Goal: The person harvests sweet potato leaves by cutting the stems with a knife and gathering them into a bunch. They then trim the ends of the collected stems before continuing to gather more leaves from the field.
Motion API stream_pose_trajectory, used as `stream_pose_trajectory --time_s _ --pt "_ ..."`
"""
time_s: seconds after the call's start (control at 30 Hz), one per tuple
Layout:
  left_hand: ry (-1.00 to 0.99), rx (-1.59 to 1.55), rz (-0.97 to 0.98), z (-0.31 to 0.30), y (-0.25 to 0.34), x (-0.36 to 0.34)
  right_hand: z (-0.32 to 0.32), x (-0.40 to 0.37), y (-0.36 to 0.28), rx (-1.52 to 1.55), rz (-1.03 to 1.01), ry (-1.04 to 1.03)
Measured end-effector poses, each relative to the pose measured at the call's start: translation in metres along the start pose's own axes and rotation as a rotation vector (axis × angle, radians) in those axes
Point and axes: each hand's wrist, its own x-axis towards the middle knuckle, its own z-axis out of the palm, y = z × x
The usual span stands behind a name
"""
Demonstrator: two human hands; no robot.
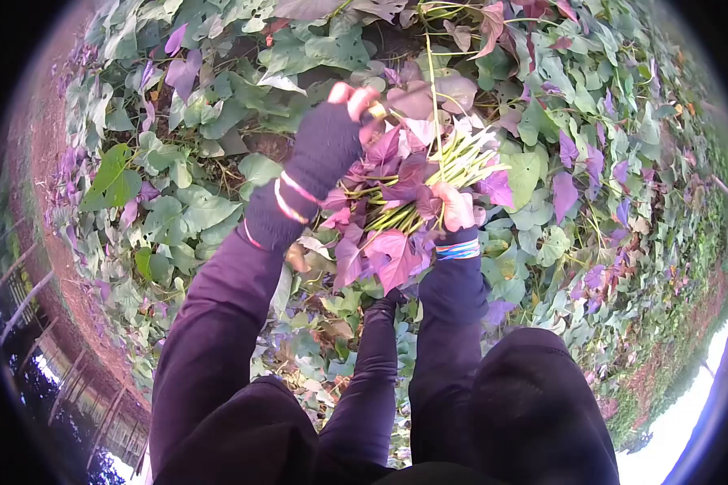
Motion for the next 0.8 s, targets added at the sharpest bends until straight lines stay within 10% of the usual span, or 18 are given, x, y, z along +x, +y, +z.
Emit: stream_pose_trajectory --time_s 0.1,0.17,0.27,0.37,0.4,0.43,0.47,0.53,0.57,0.7,0.8 --pt "-0.079 0.179 -0.143 0.042 -0.034 0.063 0.004 -0.009 0.006 -0.041 -0.05 0.012" --pt "-0.098 0.199 0.047 0.058 -0.025 0.097 -0.002 -0.007 0.022 -0.312 -0.495 -0.135" --pt "-0.19 0.304 0.175 0.077 -0.05 0.109 0.011 -0.019 0.012 0.005 0.084 0.045" --pt "-0.366 0.482 -0.174 0.063 -0.088 0.086 0.015 -0.036 0.002 0.071 0.101 -0.121" --pt "-0.395 0.498 -0.295 0.052 -0.094 0.066 0.006 -0.04 0.036 -0.286 -0.442 -0.173" --pt "-0.409 0.411 -0.254 0.035 -0.096 0.046 0.017 -0.057 0.016 -0.025 0.171 -0.119" --pt "-0.271 0.211 -0.117 0.033 -0.115 0.021 0.029 -0.072 0.007 0.066 0.116 -0.16" --pt "-0.387 -0.771 -0.649 -0.005 -0.082 -0.015 0.052 -0.098 0.004 0.186 0.086 -0.264" --pt "-0.375 -0.968 -0.608 -0.025 -0.062 -0.036 0.06 -0.109 0.007 0.209 0.11 -0.323" --pt "-0.195 -0.794 -0.675 -0.091 -0.023 -0.097 0.107 -0.154 0.002 0.112 0.323 -0.428" --pt "0.423 -0.711 -0.524 -0.156 -0.037 -0.113 0.142 -0.177 -0.013 0.073 0.268 -0.403"
